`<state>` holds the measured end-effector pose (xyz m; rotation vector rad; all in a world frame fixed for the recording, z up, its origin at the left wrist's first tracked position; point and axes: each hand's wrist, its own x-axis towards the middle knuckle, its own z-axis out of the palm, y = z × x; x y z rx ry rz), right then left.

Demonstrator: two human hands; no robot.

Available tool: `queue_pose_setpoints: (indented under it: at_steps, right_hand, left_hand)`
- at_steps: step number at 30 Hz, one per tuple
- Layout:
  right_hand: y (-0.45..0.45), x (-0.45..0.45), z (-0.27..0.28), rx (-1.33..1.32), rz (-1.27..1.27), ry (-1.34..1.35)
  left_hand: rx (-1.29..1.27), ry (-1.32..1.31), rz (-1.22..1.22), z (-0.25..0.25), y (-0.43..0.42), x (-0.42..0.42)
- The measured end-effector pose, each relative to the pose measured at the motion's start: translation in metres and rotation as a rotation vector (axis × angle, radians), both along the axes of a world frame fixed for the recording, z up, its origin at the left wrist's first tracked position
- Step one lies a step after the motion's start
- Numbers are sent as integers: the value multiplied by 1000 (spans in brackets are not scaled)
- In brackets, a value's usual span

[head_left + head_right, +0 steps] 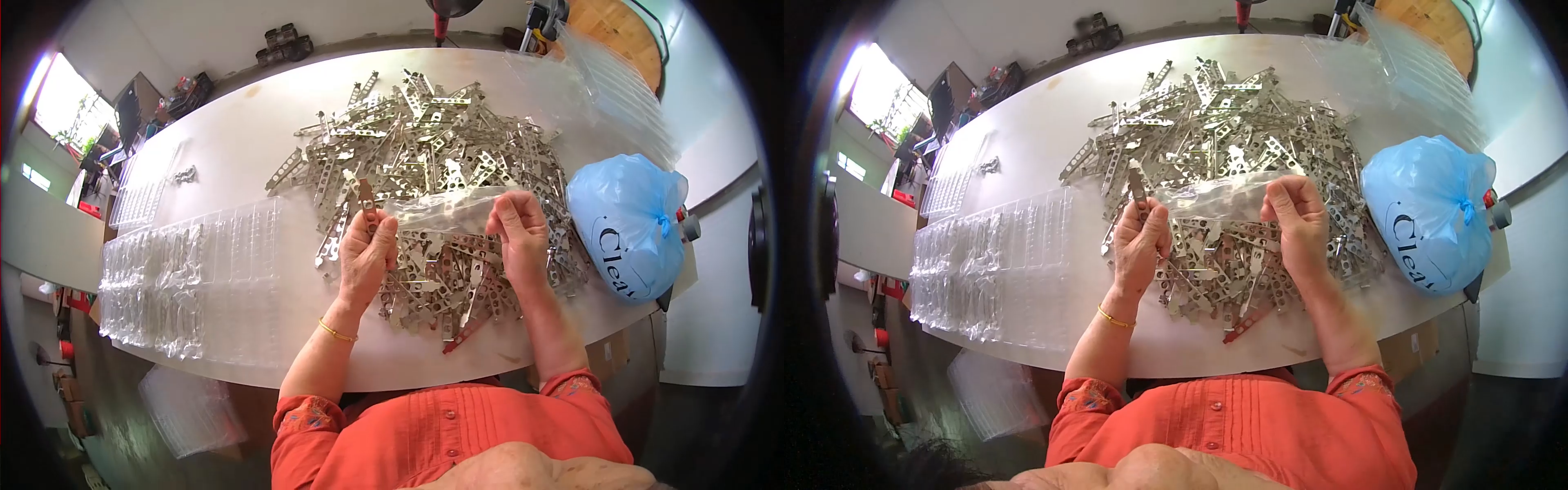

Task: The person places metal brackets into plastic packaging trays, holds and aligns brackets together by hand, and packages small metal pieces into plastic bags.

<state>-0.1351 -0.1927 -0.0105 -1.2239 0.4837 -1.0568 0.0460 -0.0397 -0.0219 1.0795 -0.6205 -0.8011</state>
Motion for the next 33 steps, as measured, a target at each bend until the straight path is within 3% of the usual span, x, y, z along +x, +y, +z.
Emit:
queue_pose_setpoints:
  at_steps: [11, 27, 33]
  right_hand:
    - [-1, -14, -5, -113, -43, 81]
    - [5, -21, 0, -144, 69, 74]
    - [3, -20, -1, -112, -7, 78]
  left_hand:
    - [98, -137, 110, 3, -2, 3]
    - [197, -147, -29, -1, -1, 0]
    - [60, -37, -16, 5, -2, -1]
